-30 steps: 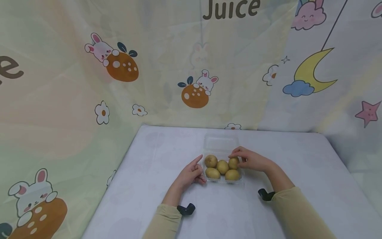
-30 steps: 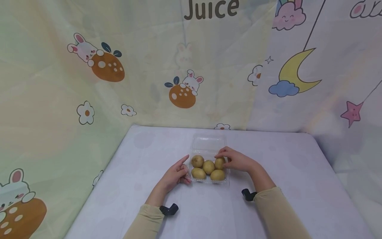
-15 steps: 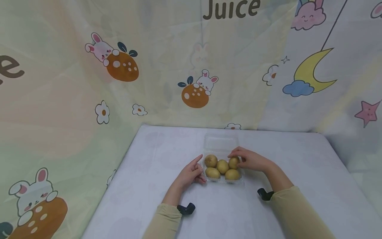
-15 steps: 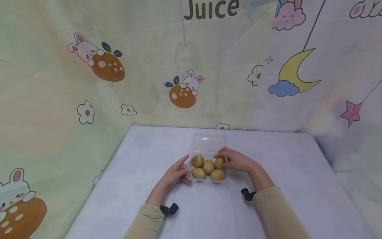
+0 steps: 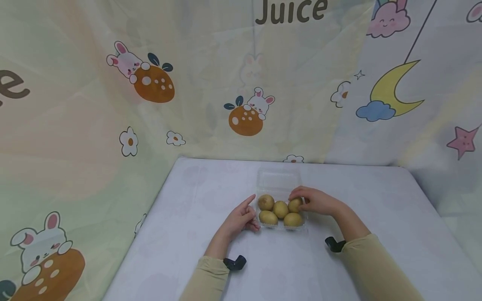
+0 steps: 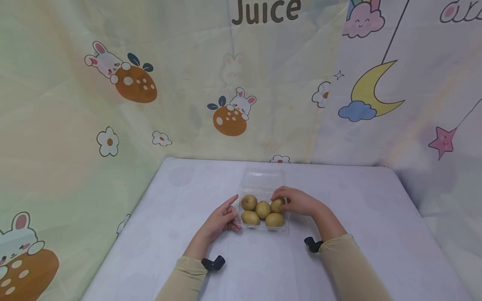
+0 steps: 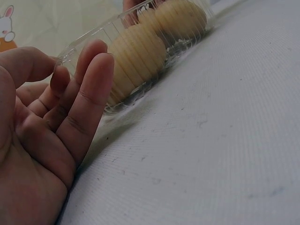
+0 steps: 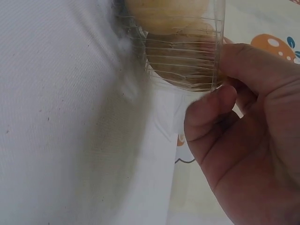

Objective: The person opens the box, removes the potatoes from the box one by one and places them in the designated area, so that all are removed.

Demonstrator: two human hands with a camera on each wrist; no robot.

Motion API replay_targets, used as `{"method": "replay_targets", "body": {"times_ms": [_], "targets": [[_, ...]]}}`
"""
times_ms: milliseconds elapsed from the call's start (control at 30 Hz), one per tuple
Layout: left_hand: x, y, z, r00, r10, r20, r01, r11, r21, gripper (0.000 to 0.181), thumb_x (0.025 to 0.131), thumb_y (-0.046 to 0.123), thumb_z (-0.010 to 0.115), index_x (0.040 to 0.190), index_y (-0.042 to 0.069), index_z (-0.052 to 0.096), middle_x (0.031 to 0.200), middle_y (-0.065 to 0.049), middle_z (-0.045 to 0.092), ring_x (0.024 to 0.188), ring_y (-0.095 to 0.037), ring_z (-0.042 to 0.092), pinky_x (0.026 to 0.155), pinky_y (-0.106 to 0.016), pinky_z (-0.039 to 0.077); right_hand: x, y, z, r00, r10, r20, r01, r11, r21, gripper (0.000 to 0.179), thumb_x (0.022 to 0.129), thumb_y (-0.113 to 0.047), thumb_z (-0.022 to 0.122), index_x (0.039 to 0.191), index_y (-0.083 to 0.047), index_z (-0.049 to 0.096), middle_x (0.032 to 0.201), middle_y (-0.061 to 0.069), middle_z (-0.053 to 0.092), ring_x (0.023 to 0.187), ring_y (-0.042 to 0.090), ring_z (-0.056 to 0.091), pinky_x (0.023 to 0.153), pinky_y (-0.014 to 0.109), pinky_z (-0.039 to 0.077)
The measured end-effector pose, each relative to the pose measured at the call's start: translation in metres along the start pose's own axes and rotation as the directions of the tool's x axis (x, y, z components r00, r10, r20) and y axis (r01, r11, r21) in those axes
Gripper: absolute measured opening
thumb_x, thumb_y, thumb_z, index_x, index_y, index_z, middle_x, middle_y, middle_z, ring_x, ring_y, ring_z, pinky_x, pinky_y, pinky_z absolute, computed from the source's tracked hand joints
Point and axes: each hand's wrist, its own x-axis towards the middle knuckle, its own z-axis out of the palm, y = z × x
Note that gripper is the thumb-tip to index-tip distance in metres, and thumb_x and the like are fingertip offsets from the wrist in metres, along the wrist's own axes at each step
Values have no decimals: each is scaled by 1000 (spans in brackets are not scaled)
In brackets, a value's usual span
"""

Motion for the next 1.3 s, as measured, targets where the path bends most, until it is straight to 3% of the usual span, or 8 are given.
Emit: {"method": "replay_targets", "body": {"times_ms": [367, 667, 1067, 1167, 1300], "targets": [[1, -1, -1, 1000, 8, 5, -8, 1000, 0, 65, 100, 16, 57, 156, 33, 27, 88, -3, 56, 75, -22, 72, 73, -41, 64, 1, 0, 0, 1000, 0, -1, 0, 999, -32, 35, 89, -13, 71, 123, -18, 67, 131, -3, 60, 114, 19, 56, 92, 36, 52], [1, -1, -1, 1000, -2, -2, 2, 1000, -1, 66, 99, 15, 57, 155, 34, 28, 88, -3, 55, 75, -23, 72, 72, -41, 64, 1, -4, -3, 1000, 2, 7, -2, 999, -48, 35, 89, -14, 72, 123, -17, 68, 132, -3, 60, 126, 25, 54, 106, 50, 47], [0, 0, 1, 1000, 2, -6, -2, 1000, 2, 65, 99, 14, 56, 155, 33, 28, 87, -2, 54, 75, -22, 72, 72, -40, 64, 4, -8, -13, 996, -80, 49, 85, 988, -126, 33, 89, -18, 72, 122, -16, 69, 127, -6, 62, 120, 20, 57, 103, 47, 50], [0, 0, 0, 1000, -3, -10, 3, 1000, 2, 66, 99, 13, 56, 155, 34, 29, 87, -3, 54, 75, -23, 72, 72, -40, 64, 4, -10, -16, 996, -76, 46, 81, 990, -116, 32, 89, -19, 72, 121, -18, 69, 127, -6, 62, 117, 17, 57, 99, 43, 51], [1, -1, 0, 1000, -9, -13, 9, 1000, 1, 66, 98, 12, 56, 155, 34, 30, 87, -3, 55, 75, -23, 72, 73, -41, 64, 2, -9, -19, 999, -37, 23, 38, 998, -51, 29, 89, -21, 72, 118, -22, 70, 127, -5, 62, 107, 15, 58, 85, 32, 55]]}}
